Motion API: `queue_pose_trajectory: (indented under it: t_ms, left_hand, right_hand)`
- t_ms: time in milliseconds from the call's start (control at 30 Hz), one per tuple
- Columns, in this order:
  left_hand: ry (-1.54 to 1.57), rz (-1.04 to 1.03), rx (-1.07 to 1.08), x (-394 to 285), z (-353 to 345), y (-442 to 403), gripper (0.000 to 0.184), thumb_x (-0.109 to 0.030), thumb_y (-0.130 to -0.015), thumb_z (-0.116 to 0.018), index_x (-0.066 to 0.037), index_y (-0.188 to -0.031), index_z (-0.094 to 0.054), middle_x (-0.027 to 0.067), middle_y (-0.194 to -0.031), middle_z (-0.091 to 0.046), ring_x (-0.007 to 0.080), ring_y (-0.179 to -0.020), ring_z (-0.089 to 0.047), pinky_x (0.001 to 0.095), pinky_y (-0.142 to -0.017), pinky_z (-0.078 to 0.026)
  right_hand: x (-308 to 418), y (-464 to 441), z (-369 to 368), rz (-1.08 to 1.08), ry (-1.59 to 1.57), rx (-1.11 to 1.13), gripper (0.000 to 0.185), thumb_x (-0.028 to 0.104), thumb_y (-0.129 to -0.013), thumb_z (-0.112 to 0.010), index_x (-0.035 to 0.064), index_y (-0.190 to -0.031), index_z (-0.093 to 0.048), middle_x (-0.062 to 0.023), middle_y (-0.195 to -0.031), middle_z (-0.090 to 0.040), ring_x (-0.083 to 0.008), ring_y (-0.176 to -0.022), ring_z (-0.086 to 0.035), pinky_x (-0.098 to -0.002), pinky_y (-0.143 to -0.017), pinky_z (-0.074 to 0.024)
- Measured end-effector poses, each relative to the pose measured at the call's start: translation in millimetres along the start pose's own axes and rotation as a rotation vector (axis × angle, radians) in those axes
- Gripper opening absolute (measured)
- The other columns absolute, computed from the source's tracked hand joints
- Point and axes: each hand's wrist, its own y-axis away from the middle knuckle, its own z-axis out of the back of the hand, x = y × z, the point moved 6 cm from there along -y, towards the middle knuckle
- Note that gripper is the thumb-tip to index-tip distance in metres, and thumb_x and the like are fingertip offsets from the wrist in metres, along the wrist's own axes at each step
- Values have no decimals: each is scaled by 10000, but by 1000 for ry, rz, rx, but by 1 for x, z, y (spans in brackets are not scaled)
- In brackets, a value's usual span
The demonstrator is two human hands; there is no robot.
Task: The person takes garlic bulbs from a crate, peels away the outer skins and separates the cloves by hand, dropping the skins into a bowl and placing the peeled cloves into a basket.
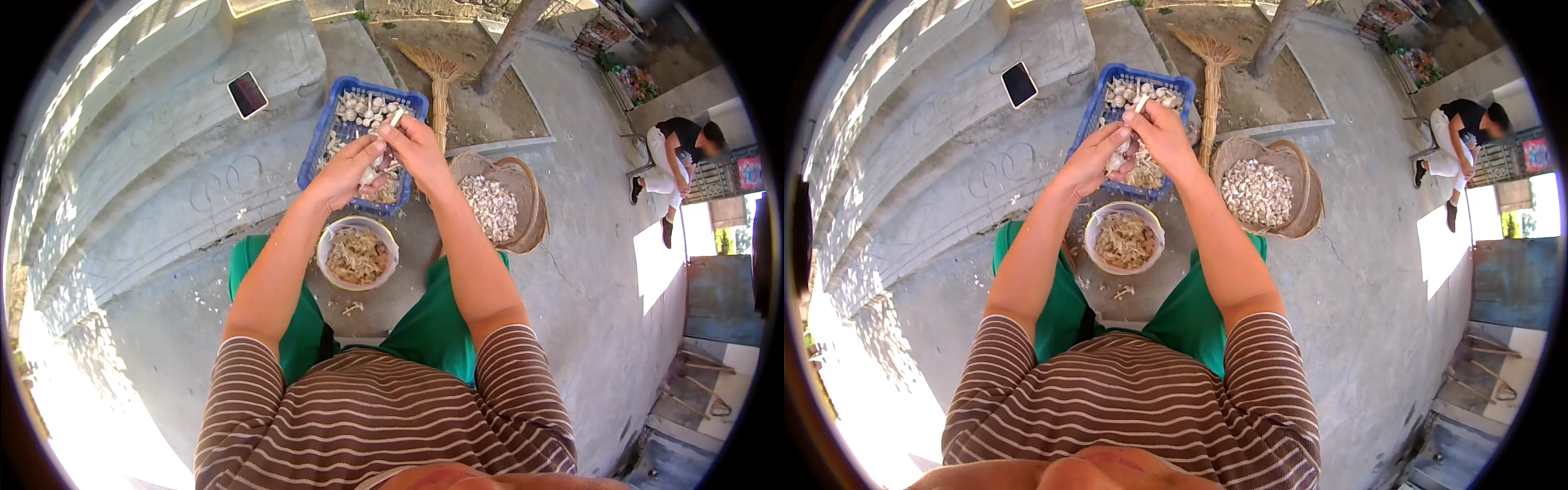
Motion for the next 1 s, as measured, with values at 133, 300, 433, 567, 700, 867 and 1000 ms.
queue_pose_trajectory:
  t_ms: [133,300,433,567,700,867,1000]
  left_hand:
    - [-27,10,14,4,-3,0,303,-352,-983,-421,-56,-958,-482,21,-779,-446,116,-580,-467,226,-419,-283]
    - [361,-10,-133,13,14,-12,370,-337,-1004,-317,-25,-895,-483,56,-723,-458,146,-536,-449,245,-409,-291]
    - [396,-67,-156,9,16,-13,397,-336,-1006,-283,-14,-862,-467,73,-695,-464,155,-520,-444,250,-406,-291]
    - [440,-89,-136,8,20,-12,383,-375,-1007,-276,-63,-888,-464,66,-723,-488,160,-539,-439,257,-424,-304]
    - [478,-73,-263,6,19,-8,345,-414,-1001,-291,-121,-962,-469,49,-800,-507,178,-604,-460,284,-467,-341]
    - [429,-155,-274,7,25,-10,337,-390,-1005,-293,-121,-969,-493,39,-826,-522,175,-638,-506,295,-518,-385]
    - [349,-145,-336,-2,12,-4,298,-361,-1001,-343,-121,-1021,-518,33,-893,-560,154,-687,-529,292,-576,-426]
  right_hand:
    - [-14,0,-1,-50,-79,-40,133,162,-932,-534,32,-911,-556,1,-693,-531,-77,-568,-518,-220,-514,-461]
    - [-7,8,-12,36,-57,-158,117,181,-957,-502,66,-949,-524,21,-701,-492,-80,-609,-514,-215,-539,-440]
    - [3,12,-18,158,-9,-146,145,200,-969,-481,60,-945,-509,21,-692,-466,-70,-599,-463,-211,-542,-421]
    - [22,19,-12,444,-49,-167,140,194,-973,-476,59,-991,-508,9,-733,-479,-71,-600,-445,-213,-553,-393]
    - [35,8,8,459,481,-303,117,117,-891,-581,36,-974,-564,-46,-808,-526,-122,-653,-486,-260,-607,-424]
    - [26,3,9,398,687,-310,243,181,-812,-674,27,-973,-578,-97,-868,-578,-171,-723,-561,-290,-658,-454]
    - [2,2,-9,139,612,-74,226,179,-802,-683,31,-955,-606,-70,-766,-606,-176,-665,-582,-311,-605,-456]
